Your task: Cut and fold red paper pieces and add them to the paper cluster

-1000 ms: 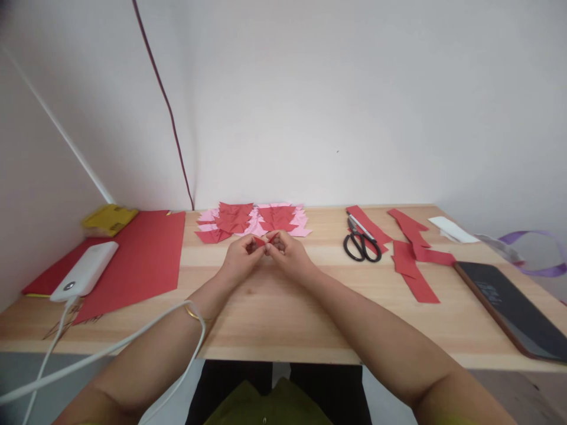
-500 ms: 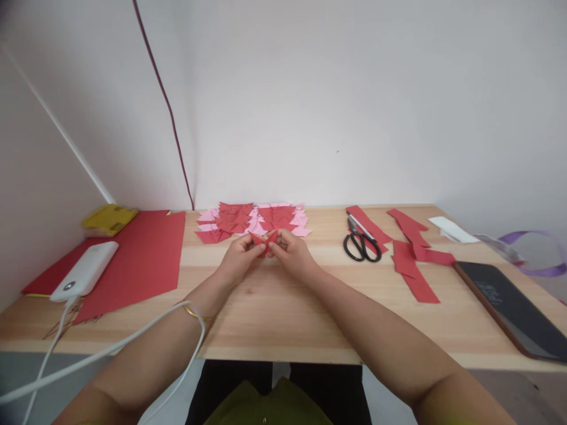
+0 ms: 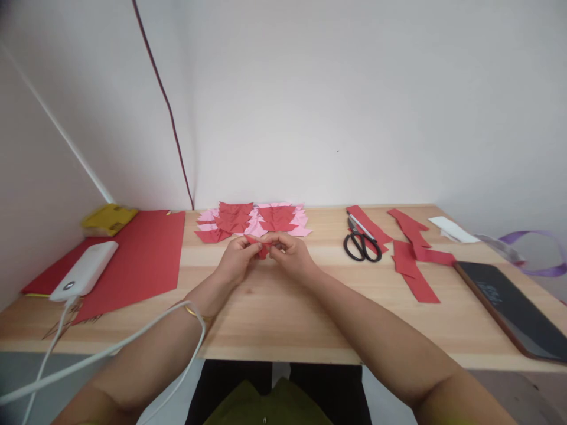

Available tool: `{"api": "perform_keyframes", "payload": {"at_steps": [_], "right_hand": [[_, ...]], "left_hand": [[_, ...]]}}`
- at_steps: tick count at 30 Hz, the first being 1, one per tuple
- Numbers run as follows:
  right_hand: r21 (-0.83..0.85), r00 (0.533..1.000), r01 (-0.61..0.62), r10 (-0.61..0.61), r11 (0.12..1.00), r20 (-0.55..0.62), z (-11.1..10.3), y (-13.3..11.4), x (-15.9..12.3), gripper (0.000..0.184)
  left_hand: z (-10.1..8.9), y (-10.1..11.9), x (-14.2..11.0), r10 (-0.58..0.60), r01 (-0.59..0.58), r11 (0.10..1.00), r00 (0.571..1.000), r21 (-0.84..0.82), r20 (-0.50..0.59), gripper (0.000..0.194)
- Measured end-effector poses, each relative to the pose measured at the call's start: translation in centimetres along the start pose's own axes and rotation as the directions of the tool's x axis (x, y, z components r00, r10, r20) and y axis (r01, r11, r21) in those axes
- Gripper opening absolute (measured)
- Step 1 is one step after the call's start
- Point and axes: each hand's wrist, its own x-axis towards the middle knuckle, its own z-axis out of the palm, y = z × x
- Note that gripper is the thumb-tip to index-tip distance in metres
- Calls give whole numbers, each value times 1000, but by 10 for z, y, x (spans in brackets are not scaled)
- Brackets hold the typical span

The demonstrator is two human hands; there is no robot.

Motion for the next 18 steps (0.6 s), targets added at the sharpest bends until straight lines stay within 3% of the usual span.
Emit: {"api": "perform_keyframes", "payload": {"at_steps": [6,18], "right_hand": [[-148,995,98,-95,984,26,-4,-9,2,18],[-242,975,220,-210,945,67,-6,-10,2,20]], "left_hand": [[-3,-3,2,-13,16,998,999,-66,42,7],[-6,0,1,-83,94,989,992,-117,95,21]]}}
